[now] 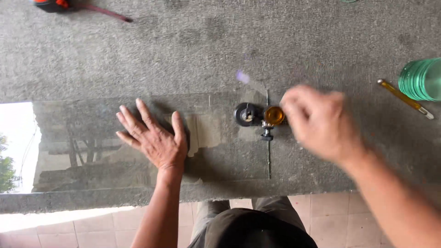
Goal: Cutting a circular shape from a glass pane using a specialized cutter and pliers
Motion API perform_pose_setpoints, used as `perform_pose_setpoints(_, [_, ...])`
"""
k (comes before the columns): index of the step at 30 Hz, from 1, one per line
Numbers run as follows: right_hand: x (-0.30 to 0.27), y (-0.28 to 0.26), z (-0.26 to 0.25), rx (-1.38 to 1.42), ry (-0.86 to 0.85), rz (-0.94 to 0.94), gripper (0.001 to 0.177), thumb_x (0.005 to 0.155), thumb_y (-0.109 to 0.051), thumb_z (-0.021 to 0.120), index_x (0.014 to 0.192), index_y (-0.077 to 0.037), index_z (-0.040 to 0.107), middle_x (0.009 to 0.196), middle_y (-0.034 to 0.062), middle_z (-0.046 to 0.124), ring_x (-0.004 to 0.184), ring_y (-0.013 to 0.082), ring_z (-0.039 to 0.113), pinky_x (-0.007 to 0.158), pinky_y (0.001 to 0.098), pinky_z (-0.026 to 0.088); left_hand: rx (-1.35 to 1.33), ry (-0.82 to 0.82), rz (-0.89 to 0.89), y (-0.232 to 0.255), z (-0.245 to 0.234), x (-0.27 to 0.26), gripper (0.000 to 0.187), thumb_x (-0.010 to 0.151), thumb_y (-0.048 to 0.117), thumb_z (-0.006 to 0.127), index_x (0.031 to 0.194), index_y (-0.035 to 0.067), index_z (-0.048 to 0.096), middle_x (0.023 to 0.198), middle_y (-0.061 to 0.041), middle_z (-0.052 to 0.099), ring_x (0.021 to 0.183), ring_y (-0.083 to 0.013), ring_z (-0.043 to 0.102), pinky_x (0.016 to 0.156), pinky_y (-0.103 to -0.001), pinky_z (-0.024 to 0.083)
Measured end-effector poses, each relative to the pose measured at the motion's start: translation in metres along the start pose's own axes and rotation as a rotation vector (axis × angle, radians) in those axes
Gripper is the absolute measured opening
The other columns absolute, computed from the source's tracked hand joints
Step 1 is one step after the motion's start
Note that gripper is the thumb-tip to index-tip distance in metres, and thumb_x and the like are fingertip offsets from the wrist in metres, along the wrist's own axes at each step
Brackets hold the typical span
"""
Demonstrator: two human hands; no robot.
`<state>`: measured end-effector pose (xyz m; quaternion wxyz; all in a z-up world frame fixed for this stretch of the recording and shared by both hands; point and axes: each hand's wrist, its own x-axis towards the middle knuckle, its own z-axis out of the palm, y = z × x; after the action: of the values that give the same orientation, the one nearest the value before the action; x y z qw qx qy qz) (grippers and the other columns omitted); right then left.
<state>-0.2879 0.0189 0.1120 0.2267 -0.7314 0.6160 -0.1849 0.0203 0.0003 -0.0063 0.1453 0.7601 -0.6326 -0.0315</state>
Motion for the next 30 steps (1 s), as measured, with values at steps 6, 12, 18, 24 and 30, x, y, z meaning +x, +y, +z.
perform_pose_setpoints(6, [-0.062,-0.05,0.113,0.102,0.028,0.388,0.012,0.099,-0.005,0.056,0.098,-0.006,0.068,0.057,0.0136,0.067,0.041,0.0265,0.065,0.041,0.0356,0.053,-0.004,-0.081,-0.019,-0.008,0.009,0.002,0.089,0.099,0.069,0.05,0.166,0.017,0.022,0.169,-0.023,0.011,0.158,-0.0388,0.005,0.123,-0.065,0.003])
perform_pose_setpoints(12, [-0.079,-0.073,0.153,0.112,0.042,0.52,0.013,0.103,-0.001,0.049,0.098,-0.003,0.061,0.061,0.0172,0.065,0.044,0.0278,0.066,0.04,0.0372,0.053,-0.015,-0.127,-0.016,-0.004,0.002,-0.001,0.089,0.101,0.068,0.052,0.167,0.017,0.021,0.169,-0.024,0.01,0.158,-0.0397,0.003,0.123,-0.065,0.003])
perform_pose_setpoints(18, [-0.145,-0.049,0.144,0.003,0.079,0.662,0.007,0.099,-0.012,0.056,0.095,-0.015,0.061,0.058,0.0171,0.067,0.052,0.0353,0.071,0.048,0.0464,0.054,-0.025,-0.173,-0.056,-0.001,-0.003,0.002,0.089,0.102,0.068,0.049,0.167,0.017,0.018,0.17,-0.023,0.008,0.158,-0.0383,0.0,0.124,-0.062,-0.001])
perform_pose_setpoints(24, [-0.139,-0.03,0.138,-0.024,0.102,0.534,0.015,0.104,-0.005,0.052,0.094,-0.011,0.062,0.06,0.016,0.067,0.047,0.0286,0.067,0.047,0.0399,0.057,-0.033,-0.185,-0.057,0.0,-0.005,0.001,0.089,0.102,0.068,0.049,0.167,0.016,0.018,0.17,-0.023,0.007,0.158,-0.0381,0.001,0.125,-0.061,-0.002])
perform_pose_setpoints(30, [-0.145,-0.02,0.132,0.012,0.117,0.567,0.015,0.104,-0.009,0.053,0.093,-0.011,0.063,0.061,0.0153,0.068,0.05,0.032,0.069,0.052,0.0428,0.057,-0.049,-0.144,-0.035,-0.003,-0.005,-0.003,0.088,0.102,0.065,0.054,0.166,0.013,0.023,0.168,-0.025,0.011,0.157,-0.0401,0.004,0.123,-0.061,-0.002])
